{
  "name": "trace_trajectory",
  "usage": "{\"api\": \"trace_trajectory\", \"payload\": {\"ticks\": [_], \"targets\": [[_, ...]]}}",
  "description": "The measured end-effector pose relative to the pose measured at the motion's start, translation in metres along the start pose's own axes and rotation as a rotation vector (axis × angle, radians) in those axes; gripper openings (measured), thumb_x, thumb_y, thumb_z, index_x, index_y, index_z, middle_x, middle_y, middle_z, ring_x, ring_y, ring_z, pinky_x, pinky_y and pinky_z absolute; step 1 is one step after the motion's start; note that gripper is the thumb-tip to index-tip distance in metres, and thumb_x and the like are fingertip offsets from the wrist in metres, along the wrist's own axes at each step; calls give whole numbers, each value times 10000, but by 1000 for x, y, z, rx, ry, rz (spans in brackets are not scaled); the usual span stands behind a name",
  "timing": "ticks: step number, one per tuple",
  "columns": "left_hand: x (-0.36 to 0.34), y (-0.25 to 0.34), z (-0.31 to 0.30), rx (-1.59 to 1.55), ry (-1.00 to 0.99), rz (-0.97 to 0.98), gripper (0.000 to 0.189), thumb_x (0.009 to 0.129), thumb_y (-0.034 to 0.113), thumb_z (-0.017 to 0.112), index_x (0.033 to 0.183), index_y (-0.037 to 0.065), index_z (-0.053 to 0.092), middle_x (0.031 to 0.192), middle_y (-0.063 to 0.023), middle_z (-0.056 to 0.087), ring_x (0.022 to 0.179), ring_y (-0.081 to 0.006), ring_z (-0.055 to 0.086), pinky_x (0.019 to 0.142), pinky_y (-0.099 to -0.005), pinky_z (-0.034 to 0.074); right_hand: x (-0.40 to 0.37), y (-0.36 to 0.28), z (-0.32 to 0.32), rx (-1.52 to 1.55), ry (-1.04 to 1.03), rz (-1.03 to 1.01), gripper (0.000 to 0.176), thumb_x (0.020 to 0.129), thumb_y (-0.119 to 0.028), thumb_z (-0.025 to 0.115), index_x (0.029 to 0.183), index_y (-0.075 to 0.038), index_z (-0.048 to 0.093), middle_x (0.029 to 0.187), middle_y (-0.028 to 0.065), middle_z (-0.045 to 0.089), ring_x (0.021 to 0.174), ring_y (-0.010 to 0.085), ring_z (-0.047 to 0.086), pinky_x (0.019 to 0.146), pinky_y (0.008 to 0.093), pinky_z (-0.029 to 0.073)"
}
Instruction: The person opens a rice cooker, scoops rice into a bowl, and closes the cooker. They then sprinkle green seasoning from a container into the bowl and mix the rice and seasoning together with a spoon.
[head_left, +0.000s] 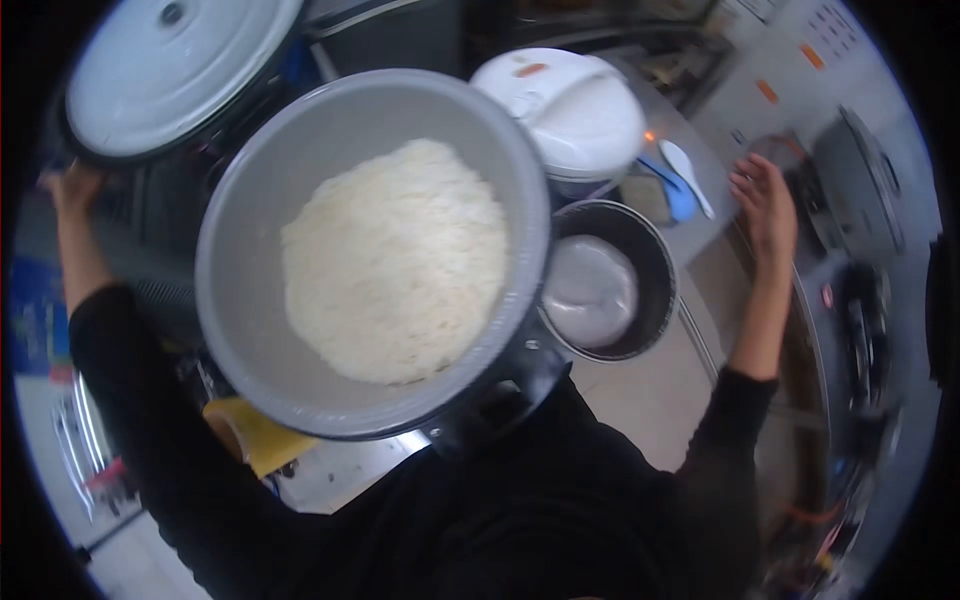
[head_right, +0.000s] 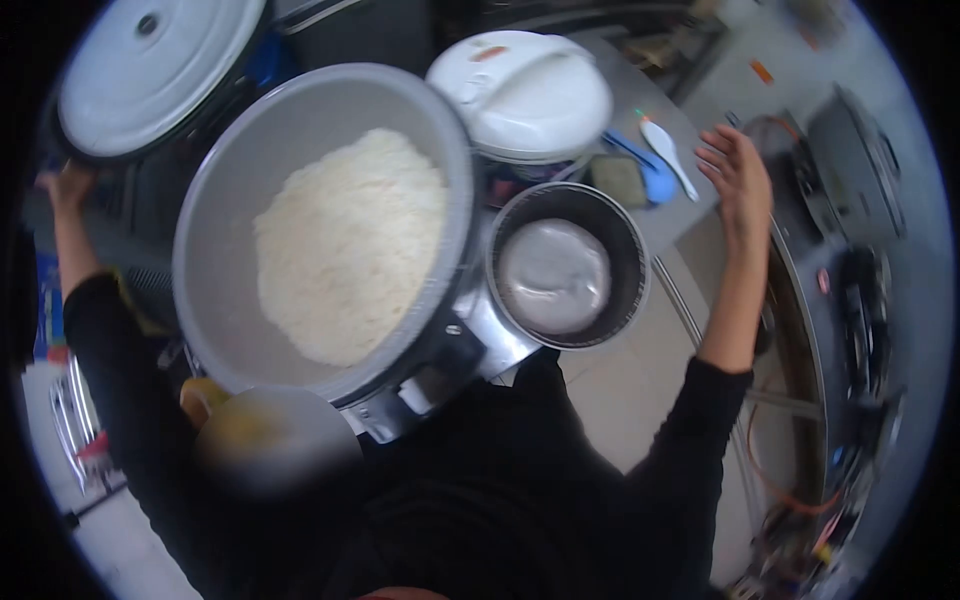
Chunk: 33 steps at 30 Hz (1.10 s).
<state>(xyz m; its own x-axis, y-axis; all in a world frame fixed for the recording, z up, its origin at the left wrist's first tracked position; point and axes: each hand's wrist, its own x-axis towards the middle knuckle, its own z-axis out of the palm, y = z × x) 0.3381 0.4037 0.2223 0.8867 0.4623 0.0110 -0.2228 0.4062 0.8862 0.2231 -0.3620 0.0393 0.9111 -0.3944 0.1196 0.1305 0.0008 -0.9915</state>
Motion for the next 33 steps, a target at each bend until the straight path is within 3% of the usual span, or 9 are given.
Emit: {"api": "trace_trajectory", "payload": {"ticks": [4, 11, 16, 19, 21, 25, 28, 31, 33], "targets": [[7, -7, -4, 158, 75, 101, 1238, 619, 897, 88, 1394, -67, 132, 1478, -190, 130, 1364, -335, 120, 1115, -441, 87, 55, 93, -54, -336, -75, 13, 197, 903, -185, 499, 1017, -83, 625, 929, 44, 642, 760, 132, 611, 650, 242, 492], [-55, 32, -11, 478, 312, 75, 1004, 799, 747, 139, 1395, -60, 122, 1441, -264, 168, 1336, -375, 182, 1108, -455, 136, 157, 173, -13, -1347, -257, -141, 225, 795, -207, 589, 926, -46, 675, 899, 164, 659, 825, 280, 641, 769, 371, 484], [-216, 60, 81, 878, 197, 494, 797, 892, 600, 150, 1411, -1, 89, 1436, -245, 200, 1313, -372, 249, 1109, -495, 142, 223, 230, -7, -1529, -738, 91, 365, 715, -371, 676, 916, -67, 689, 952, 182, 650, 897, 325, 628, 778, 396, 478], [-323, 44, 147, 1187, 128, 770, 679, 947, 512, 157, 1421, 34, 70, 1434, -233, 219, 1299, -371, 289, 1109, -519, 146, 265, 283, -26, -1618, -848, -20, 378, 708, -363, 680, 837, -8, 681, 878, 199, 654, 761, 321, 646, 688, 432, 483], [-393, -14, 192, 1501, 411, 842, 729, 928, 560, 165, 1408, 13, 125, 1416, -231, 262, 1278, -365, 329, 1089, -477, 238, 255, 252, -42, -1406, -595, -40, 342, 770, -324, 623, 804, 17, 632, 796, 195, 650, 714, 312, 642, 647, 456, 466], [-474, -57, 78, 1872, 123, 1485, 728, 911, 552, 233, 1249, -70, 400, 1209, -251, 496, 1126, -327, 506, 964, -407, 412, 233, 85, -35, -1266, -358, -300, 475, 814, -290, 626, 1134, 52, 552, 1030, 210, 619, 935, 294, 610, 818, 366, 451], [-521, -133, 28, 1675, 739, 1408, 440, 938, 299, 347, 1085, -83, 510, 994, -224, 575, 1028, -312, 567, 929, -415, 434, 162, -49, 21, -527, -595, -509, 297, 834, -130, 615, 1092, 8, 561, 986, 78, 588, 915, 175, 560, 807, 287, 449], [-508, -193, -31, 1205, 806, 1350, 400, 904, 289, 417, 1052, -67, 526, 957, -185, 561, 935, -285, 565, 865, -380, 437, 71, -130, 120, -627, -915, -1122, 298, 766, -18, 609, 1062, -27, 574, 989, 78, 581, 916, 188, 558, 804, 277, 446], [-480, -232, -29, 1242, 659, 1166, 439, 877, 335, 476, 1067, -58, 517, 1046, -189, 531, 978, -294, 534, 878, -388, 418, 22, -144, 189, -741, -1268, -1139, 318, 697, 53, 591, 997, -49, 603, 1006, 111, 579, 943, 228, 568, 794, 300, 456]]}}
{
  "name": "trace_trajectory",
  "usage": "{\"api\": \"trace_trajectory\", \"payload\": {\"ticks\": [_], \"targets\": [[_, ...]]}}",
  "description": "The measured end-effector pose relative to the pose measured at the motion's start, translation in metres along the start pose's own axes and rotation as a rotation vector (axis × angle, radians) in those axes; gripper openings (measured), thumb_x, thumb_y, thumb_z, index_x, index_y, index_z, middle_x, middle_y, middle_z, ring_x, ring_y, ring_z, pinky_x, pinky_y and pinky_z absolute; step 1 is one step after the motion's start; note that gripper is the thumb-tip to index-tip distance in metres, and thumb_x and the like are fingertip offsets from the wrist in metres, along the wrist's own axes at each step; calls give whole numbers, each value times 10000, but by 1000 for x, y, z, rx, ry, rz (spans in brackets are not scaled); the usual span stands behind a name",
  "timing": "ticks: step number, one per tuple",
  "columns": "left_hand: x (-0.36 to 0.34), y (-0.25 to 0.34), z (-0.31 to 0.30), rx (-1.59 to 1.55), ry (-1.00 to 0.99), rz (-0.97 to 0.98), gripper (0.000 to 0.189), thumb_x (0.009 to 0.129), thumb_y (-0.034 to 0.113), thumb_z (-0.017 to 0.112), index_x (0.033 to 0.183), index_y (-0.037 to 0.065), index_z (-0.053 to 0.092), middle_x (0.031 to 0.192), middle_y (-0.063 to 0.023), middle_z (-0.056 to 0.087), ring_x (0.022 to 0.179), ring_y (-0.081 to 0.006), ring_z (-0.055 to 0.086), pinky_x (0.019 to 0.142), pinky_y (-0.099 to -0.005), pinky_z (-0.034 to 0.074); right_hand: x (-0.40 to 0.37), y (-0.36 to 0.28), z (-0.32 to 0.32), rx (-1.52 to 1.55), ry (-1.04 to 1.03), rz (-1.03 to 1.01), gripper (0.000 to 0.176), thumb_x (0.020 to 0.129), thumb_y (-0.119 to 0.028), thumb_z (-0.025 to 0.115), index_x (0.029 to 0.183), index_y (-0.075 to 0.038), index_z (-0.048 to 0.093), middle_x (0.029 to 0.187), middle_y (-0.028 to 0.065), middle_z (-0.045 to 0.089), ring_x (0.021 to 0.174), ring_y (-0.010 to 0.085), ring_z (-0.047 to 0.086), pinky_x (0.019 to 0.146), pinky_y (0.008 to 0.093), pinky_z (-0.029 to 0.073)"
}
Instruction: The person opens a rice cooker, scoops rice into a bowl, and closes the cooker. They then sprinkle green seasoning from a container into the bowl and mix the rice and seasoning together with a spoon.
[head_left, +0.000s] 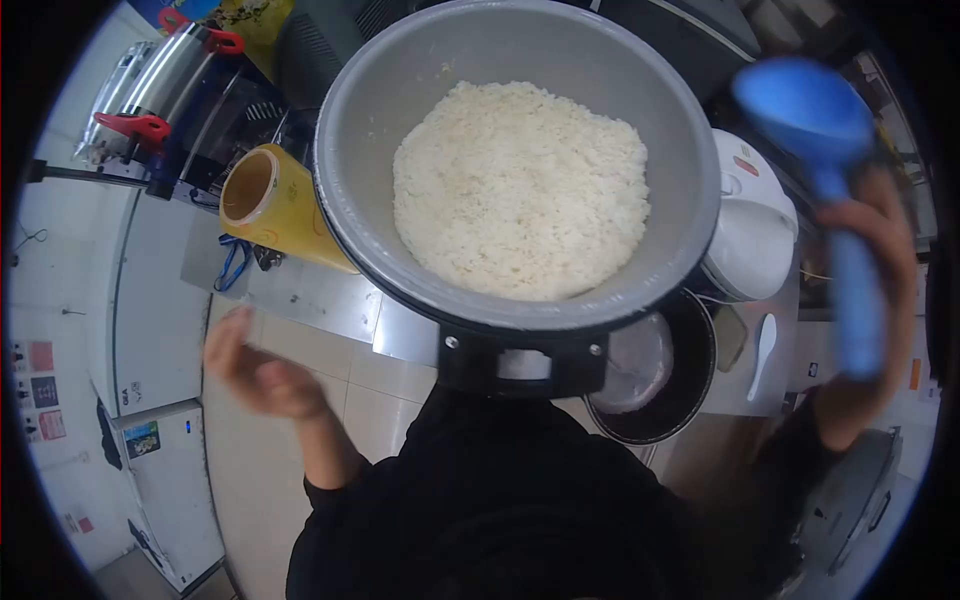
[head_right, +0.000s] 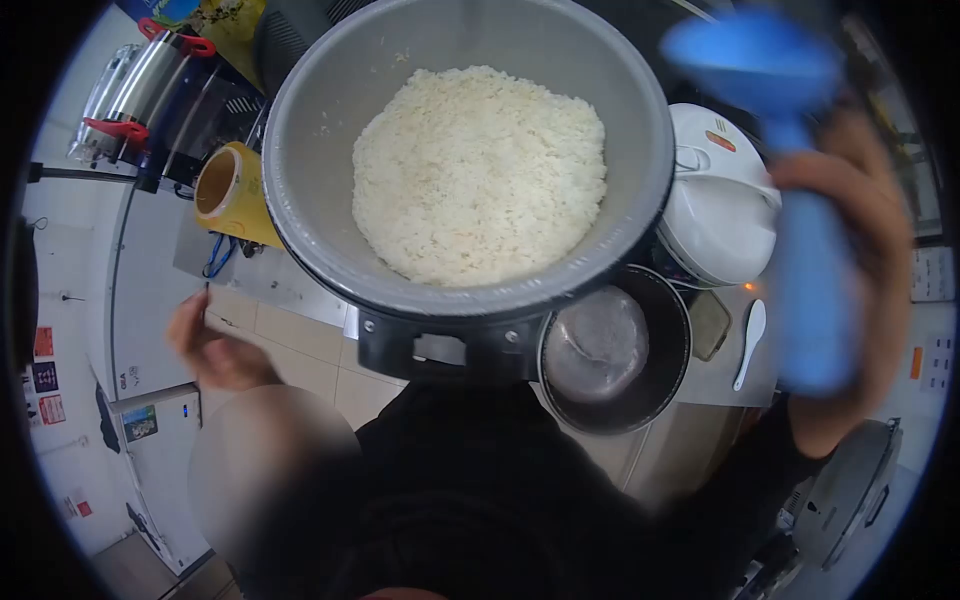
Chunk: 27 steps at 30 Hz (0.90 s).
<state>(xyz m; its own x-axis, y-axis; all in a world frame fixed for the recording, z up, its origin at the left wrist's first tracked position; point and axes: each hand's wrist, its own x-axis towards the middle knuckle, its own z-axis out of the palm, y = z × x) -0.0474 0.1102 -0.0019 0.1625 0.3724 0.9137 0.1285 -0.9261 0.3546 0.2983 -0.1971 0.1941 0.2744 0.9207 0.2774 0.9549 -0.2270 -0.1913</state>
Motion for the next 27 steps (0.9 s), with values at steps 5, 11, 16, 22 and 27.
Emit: {"api": "trace_trajectory", "payload": {"ticks": [5, 11, 16, 22, 27], "targets": [[-19, -13, 60, -150, -533, -119, 1027, 682, 591, 666, 1387, 5, 201, 1389, -292, 215, 1306, -415, 232, 1044, -500, 234, 111, -25, 116, 196, -649, -99, 342, 693, 23, 516, 996, -46, 657, 880, 144, 655, 800, 242, 619, 716, 337, 474], [-59, -28, 76, -416, -762, -206, 1121, 603, 591, 725, 1402, 67, 137, 1423, -266, 109, 1330, -433, 120, 1070, -540, 90, 149, -10, 138, 378, -1225, 538, 353, 825, -204, 458, 1109, -92, 636, 841, 75, 656, 735, 198, 592, 763, 329, 474], [-78, -31, 77, -358, -886, -111, 740, 657, 488, 727, 1256, 117, 500, 1413, -164, 217, 1301, -389, 192, 1060, -556, -37, 147, -20, 143, -257, -840, 195, 298, 768, -112, 600, 1066, -100, 615, 829, 111, 645, 748, 225, 634, 695, 315, 499], [-76, -37, 79, -461, -1016, -124, 487, 688, 349, 724, 1101, 116, 614, 1189, -90, 535, 1117, -287, 487, 970, -478, 323, 170, -14, 171, -1215, -402, 16, 384, 761, -88, 584, 1143, -73, 548, 742, 40, 611, 640, 165, 642, 547, 247, 498], [-60, -35, 81, -497, -955, -173, 354, 703, 286, 708, 1003, 107, 653, 994, -60, 632, 933, -260, 598, 823, -421, 450, 174, -11, 194, -1183, -546, -61, 252, 750, -88, 597, 996, -35, 585, 659, 34, 616, 630, 178, 643, 549, 263, 492]]}}
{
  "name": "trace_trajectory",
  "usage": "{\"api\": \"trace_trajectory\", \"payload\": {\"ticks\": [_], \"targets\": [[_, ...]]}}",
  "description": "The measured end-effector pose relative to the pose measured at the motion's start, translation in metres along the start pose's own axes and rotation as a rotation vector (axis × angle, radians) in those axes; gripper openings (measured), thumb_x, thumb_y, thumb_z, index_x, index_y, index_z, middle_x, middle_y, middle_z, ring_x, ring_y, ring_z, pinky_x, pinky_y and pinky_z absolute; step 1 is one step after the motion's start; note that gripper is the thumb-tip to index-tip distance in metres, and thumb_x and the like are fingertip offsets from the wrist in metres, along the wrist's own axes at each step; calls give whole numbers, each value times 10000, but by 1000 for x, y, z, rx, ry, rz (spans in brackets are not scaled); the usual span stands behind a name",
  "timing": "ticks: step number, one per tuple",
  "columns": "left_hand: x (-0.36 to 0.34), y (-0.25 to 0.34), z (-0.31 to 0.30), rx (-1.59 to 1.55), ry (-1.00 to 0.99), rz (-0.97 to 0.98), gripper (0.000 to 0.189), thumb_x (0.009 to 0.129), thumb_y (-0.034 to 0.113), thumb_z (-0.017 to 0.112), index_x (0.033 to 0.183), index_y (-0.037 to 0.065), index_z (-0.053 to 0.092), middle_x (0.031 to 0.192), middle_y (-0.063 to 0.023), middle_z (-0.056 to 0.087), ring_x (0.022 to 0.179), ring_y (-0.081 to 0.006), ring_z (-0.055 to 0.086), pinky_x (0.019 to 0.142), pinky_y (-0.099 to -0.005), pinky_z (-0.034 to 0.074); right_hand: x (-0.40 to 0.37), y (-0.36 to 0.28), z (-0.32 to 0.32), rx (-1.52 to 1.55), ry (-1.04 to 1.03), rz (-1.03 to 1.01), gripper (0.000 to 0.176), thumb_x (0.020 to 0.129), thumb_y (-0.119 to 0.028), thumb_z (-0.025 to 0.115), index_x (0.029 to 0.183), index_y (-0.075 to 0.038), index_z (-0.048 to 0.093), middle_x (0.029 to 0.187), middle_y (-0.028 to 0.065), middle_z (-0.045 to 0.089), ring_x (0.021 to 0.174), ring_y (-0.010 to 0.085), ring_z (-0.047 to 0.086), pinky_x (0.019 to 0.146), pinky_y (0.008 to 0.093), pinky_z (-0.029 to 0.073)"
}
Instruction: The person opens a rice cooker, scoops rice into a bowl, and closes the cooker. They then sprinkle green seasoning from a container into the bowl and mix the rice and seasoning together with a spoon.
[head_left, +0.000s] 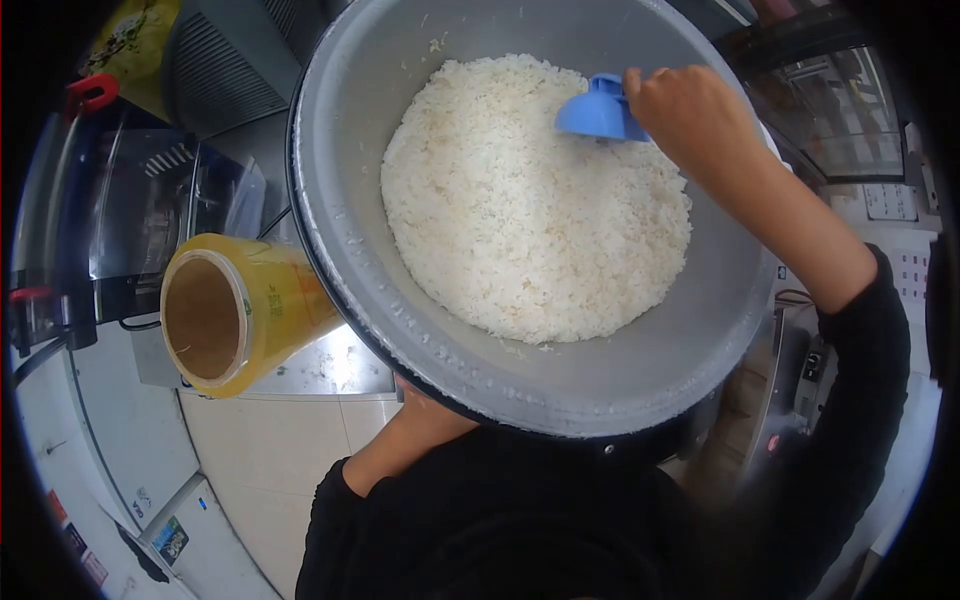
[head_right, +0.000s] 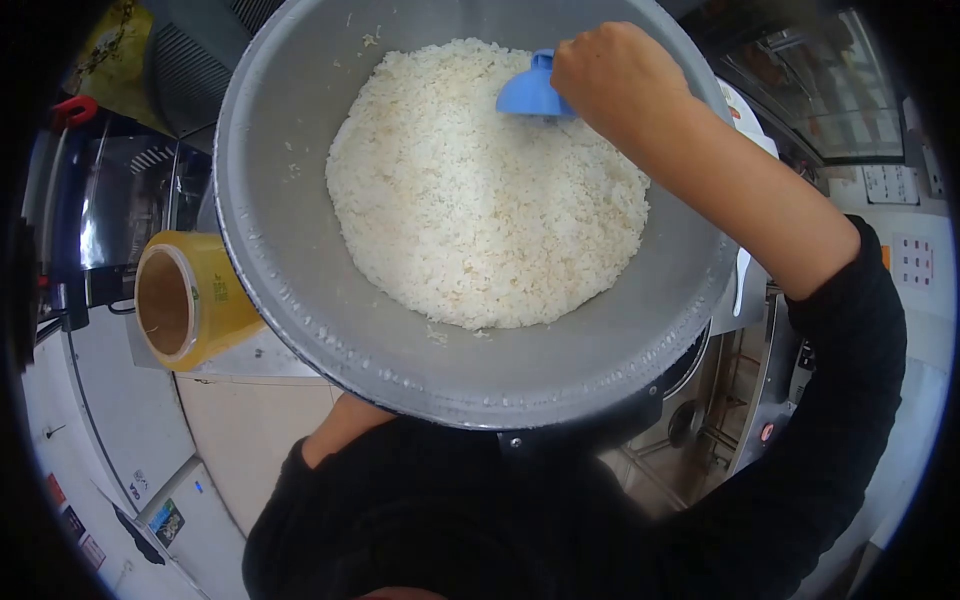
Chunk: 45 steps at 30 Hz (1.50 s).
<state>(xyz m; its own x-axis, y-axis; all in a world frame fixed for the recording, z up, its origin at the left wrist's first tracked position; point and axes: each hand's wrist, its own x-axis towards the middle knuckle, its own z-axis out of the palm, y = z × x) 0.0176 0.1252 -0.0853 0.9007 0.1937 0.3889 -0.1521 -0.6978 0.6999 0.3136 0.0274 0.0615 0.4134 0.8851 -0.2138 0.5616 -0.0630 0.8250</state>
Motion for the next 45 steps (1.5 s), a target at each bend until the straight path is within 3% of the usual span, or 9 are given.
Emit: {"api": "trace_trajectory", "payload": {"ticks": [16, 22, 28, 31, 34, 37, 40, 42, 45], "targets": [[4, 4, 1, -209, -2, -64, 325, 707, 234, 691, 1005, 107, 660, 1003, -46, 639, 939, -243, 602, 829, -394, 456, -8, -15, 9, 372, -214, -336, 218, 772, -288, 645, 871, -93, 645, 684, 57, 643, 692, 239, 643, 636, 332, 497], [-3, 4, 4, 23, 17, 29, 405, 684, 285, 726, 1042, 110, 650, 1092, -26, 607, 1063, -265, 538, 976, -438, 328, -9, -19, 7, 530, -315, -367, 261, 764, -303, 658, 942, -113, 671, 714, 81, 648, 745, 259, 640, 691, 364, 494], [-8, -5, 10, 103, -13, 72, 860, 597, 396, 786, 1297, 78, 400, 1321, -192, 361, 1206, -379, 384, 1026, -500, 249, -13, 19, 3, 860, -387, -226, 286, 776, -306, 661, 965, -94, 692, 855, 99, 661, 873, 263, 616, 781, 366, 475], [-8, -3, 12, 133, 70, 62, 975, 567, 440, 795, 1327, 59, 317, 1340, -244, 282, 1203, -406, 372, 1005, -498, 286, -22, 48, 37, 942, -42, -339, 342, 797, -312, 648, 1035, -67, 663, 723, 87, 635, 684, 214, 626, 630, 325, 500], [-8, -5, 16, 138, 207, 53, 1092, 536, 485, 803, 1356, 40, 235, 1359, -295, 203, 1200, -432, 359, 984, -497, 323, -48, 83, 5, 1267, -500, -30, 355, 846, -312, 599, 1072, -41, 634, 579, 45, 547, 461, 135, 543, 437, 258, 446], [-9, -11, 22, 122, 301, 16, 1211, 505, 530, 812, 1386, 22, 153, 1377, -346, 124, 1197, -459, 347, 963, -495, 360, -104, 108, 14, 1465, -299, 52, 281, 880, -264, 549, 1027, -26, 576, 588, 11, 513, 388, 58, 455, 351, 190, 363], [-25, -24, 14, 183, -37, -146, 913, 539, 530, 792, 1200, -10, 470, 1193, -244, 498, 1031, -380, 522, 880, -464, 416, -207, 134, 84, 1733, -217, 256, 365, 869, -233, 547, 1157, -23, 465, 699, 27, 571, 426, 51, 478, 369, 181, 373], [-20, -11, 10, 93, 66, -223, 627, 617, 452, 782, 999, -11, 601, 970, -151, 632, 960, -338, 569, 849, -436, 430, -269, 116, 76, 1663, -229, 452, 302, 889, -227, 516, 1114, -26, 515, 634, 9, 538, 429, 47, 468, 381, 182, 359], [-32, -35, 13, 236, 115, -201, 534, 661, 333, 769, 1047, 8, 593, 1032, -170, 611, 982, -335, 563, 850, -425, 435, -327, 72, 53, 1477, -374, 674, 260, 904, -218, 499, 1039, -16, 591, 592, -11, 526, 470, 57, 491, 444, 195, 390]]}}
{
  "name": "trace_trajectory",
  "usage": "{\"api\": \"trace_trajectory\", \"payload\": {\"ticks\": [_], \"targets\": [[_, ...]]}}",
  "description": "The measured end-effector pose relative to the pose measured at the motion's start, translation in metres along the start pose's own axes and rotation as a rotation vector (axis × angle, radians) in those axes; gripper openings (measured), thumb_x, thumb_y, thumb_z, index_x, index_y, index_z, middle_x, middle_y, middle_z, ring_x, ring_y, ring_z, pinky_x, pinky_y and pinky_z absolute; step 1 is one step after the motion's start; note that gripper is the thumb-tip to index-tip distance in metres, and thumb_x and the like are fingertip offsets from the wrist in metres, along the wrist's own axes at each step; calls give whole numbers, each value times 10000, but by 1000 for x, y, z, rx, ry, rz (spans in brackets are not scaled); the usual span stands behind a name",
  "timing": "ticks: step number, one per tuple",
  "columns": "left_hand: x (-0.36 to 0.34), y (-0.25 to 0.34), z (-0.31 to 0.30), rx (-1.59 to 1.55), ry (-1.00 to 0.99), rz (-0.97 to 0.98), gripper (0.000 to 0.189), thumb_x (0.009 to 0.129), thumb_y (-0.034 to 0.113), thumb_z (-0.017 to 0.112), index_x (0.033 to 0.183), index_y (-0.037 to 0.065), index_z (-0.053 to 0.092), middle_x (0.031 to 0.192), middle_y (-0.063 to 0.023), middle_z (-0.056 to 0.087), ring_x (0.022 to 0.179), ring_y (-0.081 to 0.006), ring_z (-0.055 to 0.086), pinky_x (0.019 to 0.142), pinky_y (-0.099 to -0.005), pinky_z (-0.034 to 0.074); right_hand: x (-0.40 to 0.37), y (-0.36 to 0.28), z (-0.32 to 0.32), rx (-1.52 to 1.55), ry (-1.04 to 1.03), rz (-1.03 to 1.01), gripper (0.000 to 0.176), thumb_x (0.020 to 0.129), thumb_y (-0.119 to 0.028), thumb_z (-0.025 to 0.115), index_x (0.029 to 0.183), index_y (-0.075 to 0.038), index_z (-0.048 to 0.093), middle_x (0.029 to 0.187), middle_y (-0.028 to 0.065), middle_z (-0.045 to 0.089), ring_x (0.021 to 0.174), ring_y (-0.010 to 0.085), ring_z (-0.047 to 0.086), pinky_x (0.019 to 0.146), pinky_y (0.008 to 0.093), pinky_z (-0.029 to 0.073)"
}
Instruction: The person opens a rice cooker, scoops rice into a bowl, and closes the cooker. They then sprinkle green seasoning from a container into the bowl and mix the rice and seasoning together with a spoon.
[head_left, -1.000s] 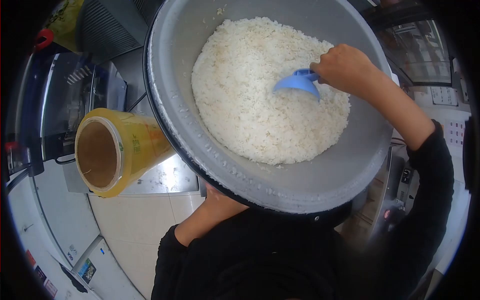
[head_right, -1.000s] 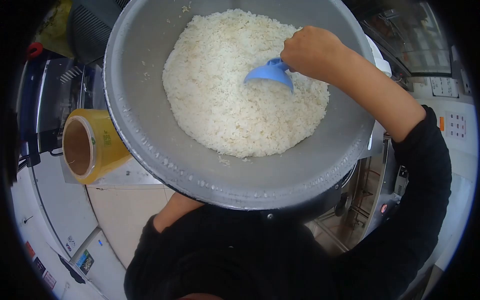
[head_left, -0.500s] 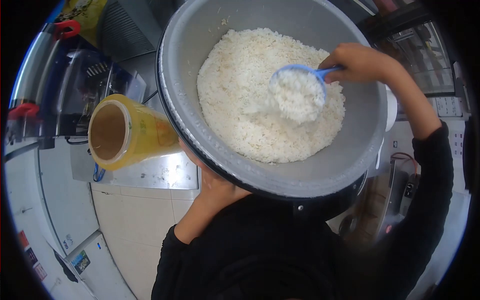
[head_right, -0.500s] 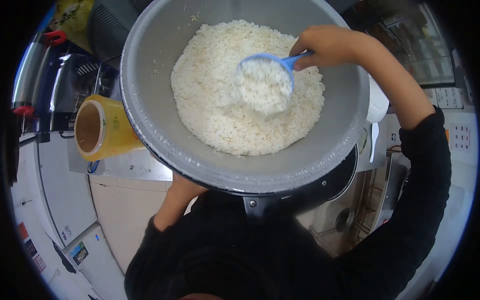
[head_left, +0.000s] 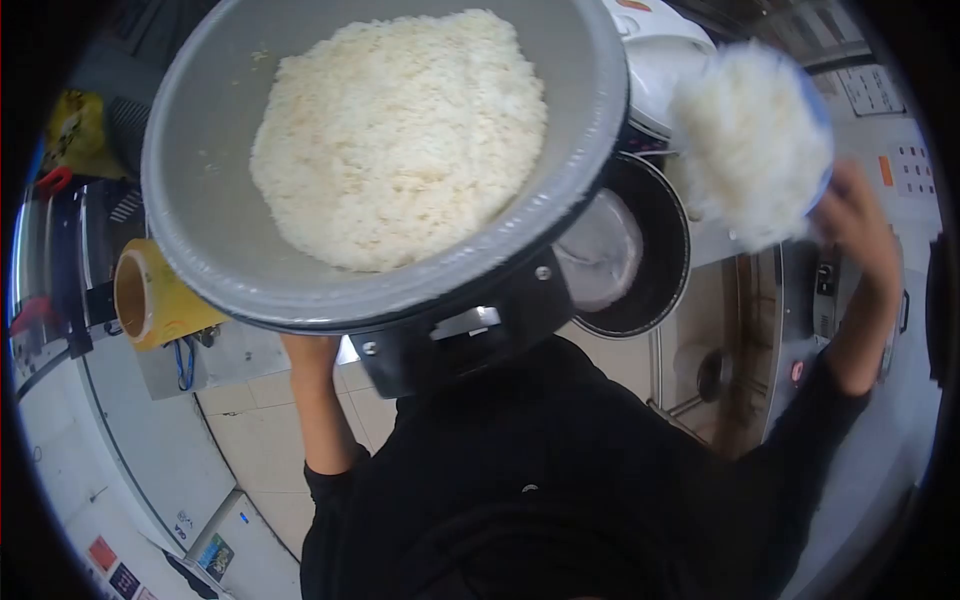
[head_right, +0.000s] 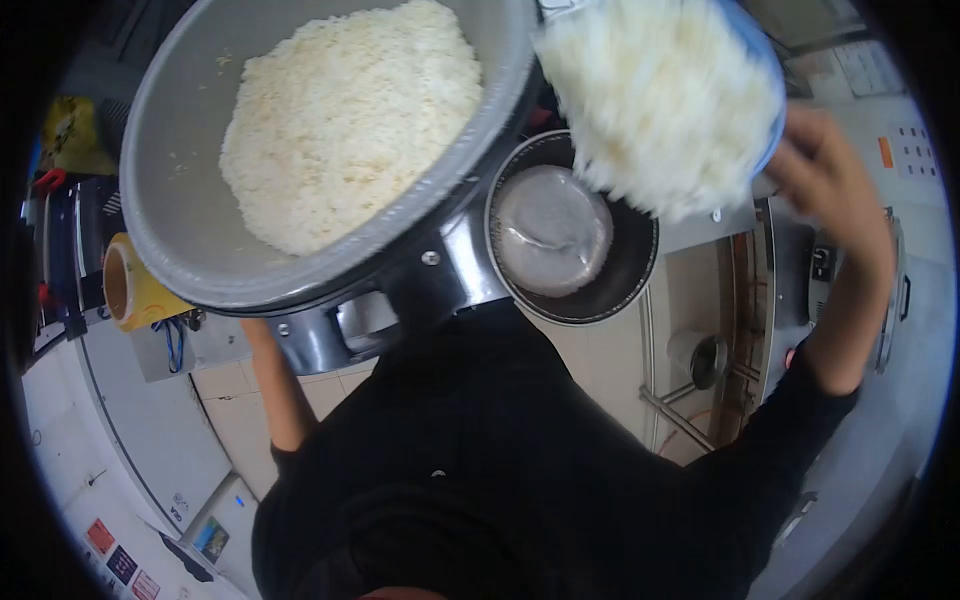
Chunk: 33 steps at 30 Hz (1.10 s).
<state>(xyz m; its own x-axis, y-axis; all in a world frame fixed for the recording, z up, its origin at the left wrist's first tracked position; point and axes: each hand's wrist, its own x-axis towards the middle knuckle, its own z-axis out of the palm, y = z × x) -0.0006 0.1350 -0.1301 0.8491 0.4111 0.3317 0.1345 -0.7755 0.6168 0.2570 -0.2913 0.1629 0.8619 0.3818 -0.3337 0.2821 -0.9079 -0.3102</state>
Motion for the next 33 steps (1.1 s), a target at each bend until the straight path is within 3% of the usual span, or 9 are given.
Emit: {"api": "trace_trajectory", "payload": {"ticks": [3, 8, 11, 15, 17, 19, 21, 24, 33], "targets": [[-3, -6, 1, 2, 2, -19, 519, 664, 316, 765, 1048, 12, 595, 1034, -168, 611, 985, -334, 562, 852, -425, 435, -24, 15, 79, -369, 310, -80, 320, 838, -254, 599, 1103, -74, 608, 793, 178, 631, 654, 277, 616, 640, 339, 470], [-8, -3, 3, -35, -11, -32, 493, 668, 287, 757, 1050, 19, 598, 1037, -166, 610, 989, -331, 561, 855, -426, 434, 1, 59, 224, -672, 491, -140, 418, 792, -223, 610, 1201, -266, 537, 769, 52, 519, 623, 241, 571, 527, 367, 463], [-9, 1, 6, -86, -36, -43, 479, 671, 270, 753, 1051, 22, 600, 1039, -164, 610, 992, -330, 560, 857, -426, 433, 4, 59, 227, -635, 517, -109, 452, 769, -140, 615, 1206, -227, 543, 816, 62, 556, 670, 244, 583, 571, 360, 475], [-1, 10, 7, -82, -75, 28, 471, 675, 257, 748, 1060, 31, 600, 1048, -159, 607, 999, -326, 558, 863, -426, 432, 8, 73, 159, -251, 1023, -145, 325, 831, -34, 550, 1156, -31, 565, 1042, 143, 625, 907, 235, 626, 772, 313, 492], [7, 22, 1, -7, -82, 133, 482, 677, 265, 747, 1077, 41, 596, 1064, -151, 602, 1007, -321, 554, 870, -424, 430, 12, 59, 104, -61, 1100, -253, 278, 861, -114, 533, 1118, -15, 576, 989, 169, 643, 857, 253, 630, 741, 344, 494], [0, 22, 5, -93, -42, 79, 601, 679, 280, 747, 1186, 68, 503, 1183, -171, 506, 1114, -357, 455, 985, -499, 279, 25, -38, 60, -142, 880, -390, 291, 869, -111, 527, 1141, -18, 571, 1000, 167, 644, 828, 259, 639, 751, 335, 489], [-6, 13, 12, -19, -26, 147, 806, 689, 312, 748, 1356, 101, 347, 1356, -231, 346, 1255, -399, 316, 1041, -575, 140, 56, -173, 70, -626, 747, -321, 320, 869, -178, 557, 1184, -122, 552, 987, 86, 660, 807, 245, 654, 677, 325, 506], [-6, 8, 15, -40, -16, 173, 792, 689, 305, 748, 1345, 96, 356, 1340, -227, 359, 1241, -393, 329, 1033, -567, 156, 134, -206, 95, -1248, 673, -453, 407, 790, -169, 570, 1195, -125, 550, 678, 69, 610, 618, 195, 640, 538, 299, 520], [-1, 14, 19, -168, -51, 209, 750, 691, 283, 749, 1313, 80, 384, 1292, -215, 397, 1199, -377, 368, 1009, -544, 202, 174, -226, 152, -1580, 554, -337, 487, 737, -111, 585, 1222, -108, 541, 652, 24, 594, 566, 139, 621, 489, 240, 494]]}}
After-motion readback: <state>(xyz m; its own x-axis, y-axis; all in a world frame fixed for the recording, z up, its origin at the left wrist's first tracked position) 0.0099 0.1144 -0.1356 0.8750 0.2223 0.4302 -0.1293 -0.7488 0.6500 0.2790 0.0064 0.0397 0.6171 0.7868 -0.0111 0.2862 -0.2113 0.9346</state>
